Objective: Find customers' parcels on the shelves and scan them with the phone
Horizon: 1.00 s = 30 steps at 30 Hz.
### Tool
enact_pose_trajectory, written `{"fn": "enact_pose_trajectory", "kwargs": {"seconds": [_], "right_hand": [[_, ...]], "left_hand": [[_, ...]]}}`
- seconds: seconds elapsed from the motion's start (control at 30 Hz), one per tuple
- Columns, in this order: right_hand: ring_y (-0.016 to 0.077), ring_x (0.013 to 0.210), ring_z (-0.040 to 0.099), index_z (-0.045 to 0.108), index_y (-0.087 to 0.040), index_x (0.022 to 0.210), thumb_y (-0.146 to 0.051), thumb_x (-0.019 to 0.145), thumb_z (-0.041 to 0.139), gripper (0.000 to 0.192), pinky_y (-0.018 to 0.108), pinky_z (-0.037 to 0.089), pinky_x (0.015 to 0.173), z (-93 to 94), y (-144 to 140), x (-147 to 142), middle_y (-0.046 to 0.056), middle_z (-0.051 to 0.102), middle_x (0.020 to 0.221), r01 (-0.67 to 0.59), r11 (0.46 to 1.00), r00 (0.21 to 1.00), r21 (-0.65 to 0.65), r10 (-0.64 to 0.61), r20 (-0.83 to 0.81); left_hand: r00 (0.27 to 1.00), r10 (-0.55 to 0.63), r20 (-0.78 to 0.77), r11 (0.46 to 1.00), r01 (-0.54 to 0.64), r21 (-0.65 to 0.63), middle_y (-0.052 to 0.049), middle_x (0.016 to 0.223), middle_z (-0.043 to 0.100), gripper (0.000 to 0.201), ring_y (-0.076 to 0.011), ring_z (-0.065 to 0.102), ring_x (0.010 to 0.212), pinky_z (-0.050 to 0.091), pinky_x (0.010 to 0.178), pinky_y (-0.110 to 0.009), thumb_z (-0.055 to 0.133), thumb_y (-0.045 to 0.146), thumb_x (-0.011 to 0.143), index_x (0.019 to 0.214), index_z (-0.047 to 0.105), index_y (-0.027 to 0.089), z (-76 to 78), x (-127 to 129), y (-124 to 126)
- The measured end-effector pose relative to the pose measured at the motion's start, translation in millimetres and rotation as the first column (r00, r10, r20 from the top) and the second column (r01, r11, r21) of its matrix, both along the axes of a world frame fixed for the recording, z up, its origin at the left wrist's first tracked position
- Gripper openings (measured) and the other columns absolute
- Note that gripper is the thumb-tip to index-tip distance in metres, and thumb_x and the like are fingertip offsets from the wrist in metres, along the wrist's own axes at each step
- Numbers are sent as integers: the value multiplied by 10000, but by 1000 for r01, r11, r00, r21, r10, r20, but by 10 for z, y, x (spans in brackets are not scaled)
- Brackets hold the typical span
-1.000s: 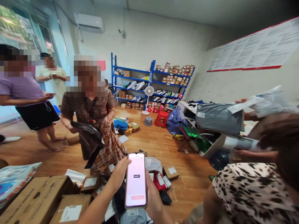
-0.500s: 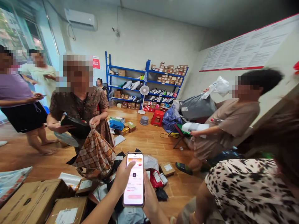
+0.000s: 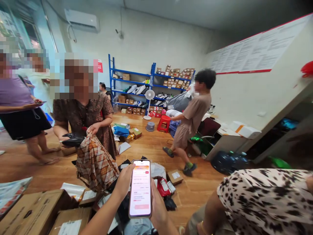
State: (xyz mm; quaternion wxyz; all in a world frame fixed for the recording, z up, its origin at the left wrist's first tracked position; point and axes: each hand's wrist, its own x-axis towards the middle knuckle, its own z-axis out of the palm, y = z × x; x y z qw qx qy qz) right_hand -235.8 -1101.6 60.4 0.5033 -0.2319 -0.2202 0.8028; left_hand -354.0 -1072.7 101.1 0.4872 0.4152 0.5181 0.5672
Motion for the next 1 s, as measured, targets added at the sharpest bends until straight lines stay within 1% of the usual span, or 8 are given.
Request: {"fn": "enact_pose_trajectory", "kwargs": {"seconds": [0.17,0.33,0.43,0.6,0.7,0.87,0.93,1.0], "right_hand": [[246,1154,545,565,-180,1164,-523,748,607,540,419,391,1008,-69,20,-57,67,662,1161,-12,1000,1000,11,12,7],[247,1172,532,567,-173,1159,-533,739,612,555,407,386,1016,-33,20,-107,73,645,1193,-63,997,998,44,63,-1],[251,1135,562,547,-168,1180,-548,747,595,578,423,389,1008,-30,18,-127,80,670,1148,-95,995,995,17,94,9],[245,1163,541,494,-179,1231,-539,702,652,660,403,379,1019,-85,38,-146,71,654,1180,-53,999,997,-1,53,61],[246,1138,560,452,-179,1265,-535,707,650,691,402,394,1002,-102,46,-149,81,646,1191,-81,997,996,-2,81,36],[235,1118,575,465,-208,1245,-519,705,660,653,395,419,974,-117,39,-166,67,682,1125,-83,996,996,-35,83,25],[236,1118,574,500,-214,1209,-516,715,651,599,400,425,967,-114,47,-182,63,681,1128,-92,995,996,-29,92,7],[242,1122,568,546,-203,1159,-522,730,630,540,408,425,965,-102,63,-200,68,677,1135,-97,995,995,-5,97,-6]], "left_hand": [[997,-33,67,999,35,-36,-1,520,580,473,-145,505,508,374,516,-257,586,621,621,612,574,148,-25,-57,3],[997,19,71,999,-16,-29,-21,550,610,470,-151,520,525,376,522,-260,592,606,626,608,596,136,-34,-120,-21],[997,32,72,999,-30,-29,-30,552,618,447,-165,532,540,387,530,-270,551,578,663,613,611,138,-25,-161,-50],[994,92,61,995,-91,-31,-26,536,607,442,-160,517,522,382,517,-269,587,588,611,574,586,147,-14,-183,-65],[995,74,72,997,-71,-42,-18,501,579,523,-140,488,473,353,483,-255,610,660,551,571,569,139,-69,-181,-20],[996,81,35,995,-79,-53,-4,492,561,551,-128,473,464,327,467,-240,612,688,562,602,549,141,-195,-217,26],[996,62,57,998,-61,-32,-24,574,610,525,-146,521,538,384,528,-255,592,662,620,653,570,139,-212,-237,-36],[989,-24,148,998,32,-53,-51,772,672,473,-181,586,705,443,646,-277,572,596,690,824,605,144,-216,-249,-158]]}}
